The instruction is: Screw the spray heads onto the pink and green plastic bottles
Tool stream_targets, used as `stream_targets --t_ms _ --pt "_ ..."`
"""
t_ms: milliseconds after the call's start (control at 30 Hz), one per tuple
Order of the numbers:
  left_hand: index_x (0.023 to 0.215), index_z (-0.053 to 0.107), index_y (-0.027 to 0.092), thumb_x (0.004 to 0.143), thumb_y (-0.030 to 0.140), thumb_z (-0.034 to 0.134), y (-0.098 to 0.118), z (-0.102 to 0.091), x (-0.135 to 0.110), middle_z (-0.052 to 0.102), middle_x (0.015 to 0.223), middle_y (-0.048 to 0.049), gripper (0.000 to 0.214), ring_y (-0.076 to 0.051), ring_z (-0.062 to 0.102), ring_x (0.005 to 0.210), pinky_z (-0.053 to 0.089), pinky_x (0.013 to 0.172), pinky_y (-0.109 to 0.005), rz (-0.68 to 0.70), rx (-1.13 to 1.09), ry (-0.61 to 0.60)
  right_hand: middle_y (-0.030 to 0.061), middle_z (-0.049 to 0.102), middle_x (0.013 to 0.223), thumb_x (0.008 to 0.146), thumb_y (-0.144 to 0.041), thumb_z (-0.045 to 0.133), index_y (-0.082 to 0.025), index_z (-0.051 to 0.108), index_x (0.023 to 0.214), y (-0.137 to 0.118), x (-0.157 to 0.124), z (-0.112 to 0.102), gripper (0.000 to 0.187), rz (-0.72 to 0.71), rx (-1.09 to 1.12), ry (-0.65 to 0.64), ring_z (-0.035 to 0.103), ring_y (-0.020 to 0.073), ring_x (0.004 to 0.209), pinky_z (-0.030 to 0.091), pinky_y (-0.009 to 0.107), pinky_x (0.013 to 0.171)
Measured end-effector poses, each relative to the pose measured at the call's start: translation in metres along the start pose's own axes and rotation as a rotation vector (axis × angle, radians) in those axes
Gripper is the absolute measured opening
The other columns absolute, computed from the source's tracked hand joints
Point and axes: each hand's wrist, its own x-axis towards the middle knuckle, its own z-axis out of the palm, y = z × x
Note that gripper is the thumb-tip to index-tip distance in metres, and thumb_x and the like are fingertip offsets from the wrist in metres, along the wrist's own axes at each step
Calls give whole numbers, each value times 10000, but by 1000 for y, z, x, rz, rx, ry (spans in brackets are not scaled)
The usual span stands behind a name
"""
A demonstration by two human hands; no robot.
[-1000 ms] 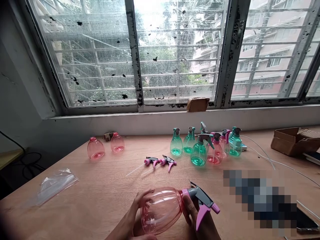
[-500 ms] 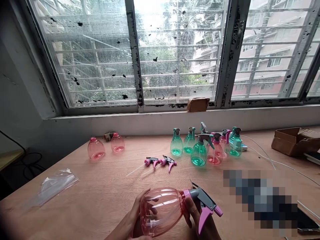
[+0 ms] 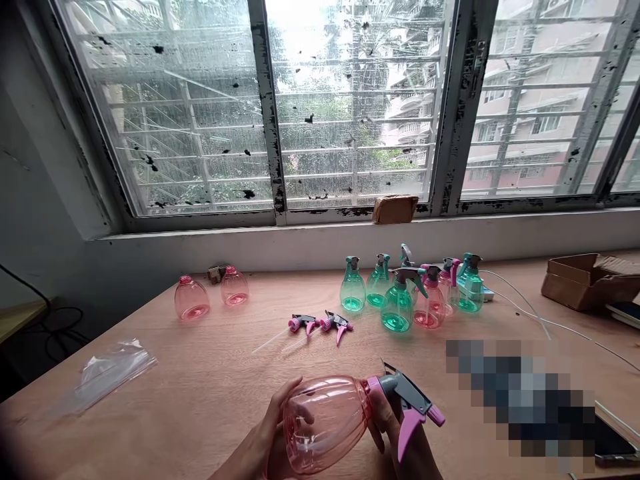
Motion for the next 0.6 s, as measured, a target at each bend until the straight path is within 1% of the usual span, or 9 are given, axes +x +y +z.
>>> stream_targets --t_ms 100,133,200,300,367,433,467,533,600 --pt "1613 137 357 806 577 845 -2 1 0 553 1238 -97 1096 -267 683 1038 526 943 -440 3 -99 -10 -21 481 645 766 -730 751 -246 528 665 -2 -1 0 542 -24 -54 -2 457 179 629 422 286 558" --pt "1605 157 362 822 572 834 -3 1 0 547 1242 -96 1056 -257 682 1024 527 937 -437 -12 -126 -11 -22 485 642 765 -734 748 -249 538 674 -3 -1 0 536 -23 -59 -9 454 179 617 417 285 540" --pt "1587 198 376 769 557 886 -4 2 -1 538 1258 -92 1084 -254 670 1030 526 950 -444 -41 -165 -19 -28 485 623 770 -737 738 -252 587 711 -6 -3 0 512 -34 -80 -28 448 179 591 434 288 536" --pt "1558 237 401 601 523 1001 -5 2 0 514 1295 -91 1231 -282 649 1089 516 991 -471 -46 -202 -38 -46 466 567 792 -730 720 -252 651 766 -7 -3 -1 483 -46 -119 -47 436 171 530 477 291 556" --pt "1543 249 410 540 506 1030 -4 2 1 495 1313 -97 1274 -286 644 1083 539 959 -464 -43 -211 -37 -30 538 586 778 -723 738 -257 661 792 -6 -4 0 473 -14 -89 -34 512 186 546 510 291 564" --pt "1530 264 424 511 499 1041 -3 2 1 482 1327 -96 1284 -277 643 1053 559 921 -448 -37 -181 -27 6 659 694 757 -713 765 -256 690 877 -3 -4 1 478 35 -13 -20 634 225 656 557 293 606" --pt "1528 272 431 504 501 1041 -3 2 2 476 1333 -93 1283 -272 644 1039 563 916 -445 -32 -150 -19 24 706 765 747 -707 779 -253 704 924 -2 -4 1 493 60 30 -9 684 248 744 584 298 657" --pt "1533 285 433 510 514 1034 -4 3 3 459 1350 -89 1271 -271 644 1034 567 927 -447 -21 -76 5 46 756 881 732 -694 802 -243 721 977 0 -4 3 520 97 97 22 727 283 911 612 322 793" --pt "1541 297 419 537 528 1019 -8 5 4 450 1360 -87 1241 -272 642 1040 568 953 -455 -11 -8 37 51 771 937 720 -680 821 -240 727 981 2 -4 4 521 112 122 58 733 300 991 608 348 884"
